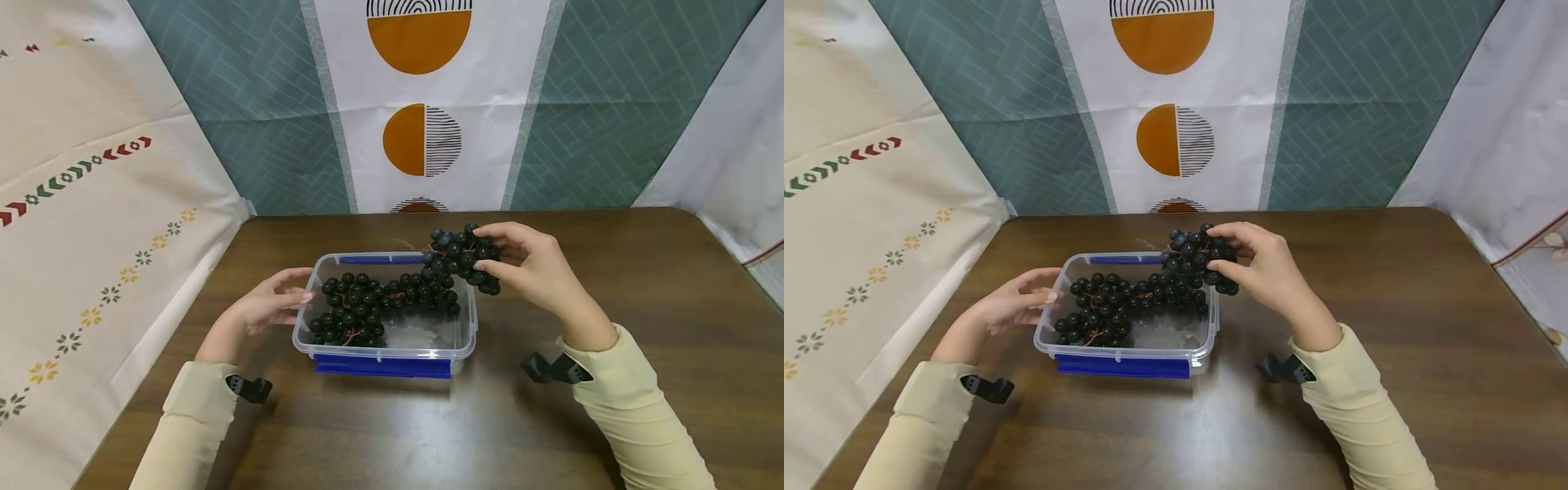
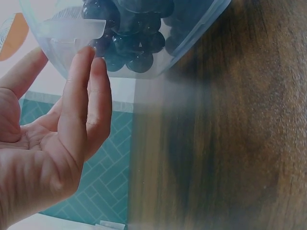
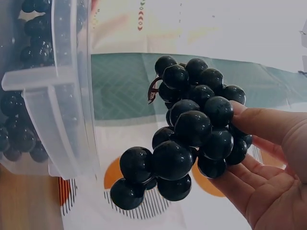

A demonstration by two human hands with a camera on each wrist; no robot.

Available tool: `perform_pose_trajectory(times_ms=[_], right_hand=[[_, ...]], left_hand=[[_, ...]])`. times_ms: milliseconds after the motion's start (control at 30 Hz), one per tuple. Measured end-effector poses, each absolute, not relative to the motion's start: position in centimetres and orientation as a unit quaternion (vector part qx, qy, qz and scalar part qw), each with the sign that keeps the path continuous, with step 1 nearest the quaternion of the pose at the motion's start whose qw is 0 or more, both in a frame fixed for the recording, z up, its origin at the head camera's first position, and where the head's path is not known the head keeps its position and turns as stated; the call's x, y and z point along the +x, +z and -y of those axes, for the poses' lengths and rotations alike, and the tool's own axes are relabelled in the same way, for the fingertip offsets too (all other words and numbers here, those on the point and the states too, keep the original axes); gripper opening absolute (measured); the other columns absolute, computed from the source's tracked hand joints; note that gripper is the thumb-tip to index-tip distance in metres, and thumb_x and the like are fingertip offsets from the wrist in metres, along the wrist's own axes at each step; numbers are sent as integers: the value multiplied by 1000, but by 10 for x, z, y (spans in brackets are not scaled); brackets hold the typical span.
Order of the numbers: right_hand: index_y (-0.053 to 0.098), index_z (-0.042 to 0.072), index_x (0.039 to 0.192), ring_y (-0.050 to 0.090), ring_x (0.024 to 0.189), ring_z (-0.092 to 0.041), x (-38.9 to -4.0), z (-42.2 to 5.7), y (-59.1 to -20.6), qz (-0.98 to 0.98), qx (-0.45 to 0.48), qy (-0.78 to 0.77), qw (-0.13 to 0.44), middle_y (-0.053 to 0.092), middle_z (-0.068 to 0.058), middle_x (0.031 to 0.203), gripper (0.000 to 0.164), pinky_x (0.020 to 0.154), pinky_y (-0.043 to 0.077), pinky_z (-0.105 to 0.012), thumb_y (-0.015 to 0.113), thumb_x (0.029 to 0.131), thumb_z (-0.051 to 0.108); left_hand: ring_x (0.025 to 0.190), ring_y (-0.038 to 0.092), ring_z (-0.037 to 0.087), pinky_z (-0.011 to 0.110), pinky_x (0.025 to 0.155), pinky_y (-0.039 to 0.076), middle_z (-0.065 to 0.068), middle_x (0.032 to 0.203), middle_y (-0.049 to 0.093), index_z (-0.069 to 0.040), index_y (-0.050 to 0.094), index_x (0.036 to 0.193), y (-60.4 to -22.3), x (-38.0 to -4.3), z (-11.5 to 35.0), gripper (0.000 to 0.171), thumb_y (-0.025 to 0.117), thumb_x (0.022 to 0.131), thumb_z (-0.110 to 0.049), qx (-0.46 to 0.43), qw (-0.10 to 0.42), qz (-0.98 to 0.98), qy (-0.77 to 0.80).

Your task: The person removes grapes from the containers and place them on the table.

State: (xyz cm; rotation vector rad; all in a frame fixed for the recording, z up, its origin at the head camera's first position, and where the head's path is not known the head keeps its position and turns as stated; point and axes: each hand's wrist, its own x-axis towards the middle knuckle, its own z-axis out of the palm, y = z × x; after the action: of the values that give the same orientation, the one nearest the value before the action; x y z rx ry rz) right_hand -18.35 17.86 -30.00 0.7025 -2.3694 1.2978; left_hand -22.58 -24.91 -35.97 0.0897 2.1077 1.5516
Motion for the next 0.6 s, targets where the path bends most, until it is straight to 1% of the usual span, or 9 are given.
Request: perform_pose_trajectory(times_ms=[333,600], right_hand=[[66,5,114,58,84,6,-188,-185,-294,842,229,457,171,68,-10,107,37,74,47,-9,76,78,2],[64,7,118,56,87,10,-191,-195,-297,856,192,454,155,66,-11,110,38,75,46,-8,74,82,7]], left_hand=[[100,61,14,36,80,56,23,132,47,-12,18,151,-360,-223,252,72,61,94,-18,41,260,-773,577],[100,61,13,35,80,56,19,130,49,-11,17,151,-361,-227,252,72,61,94,-18,46,267,-768,581]])
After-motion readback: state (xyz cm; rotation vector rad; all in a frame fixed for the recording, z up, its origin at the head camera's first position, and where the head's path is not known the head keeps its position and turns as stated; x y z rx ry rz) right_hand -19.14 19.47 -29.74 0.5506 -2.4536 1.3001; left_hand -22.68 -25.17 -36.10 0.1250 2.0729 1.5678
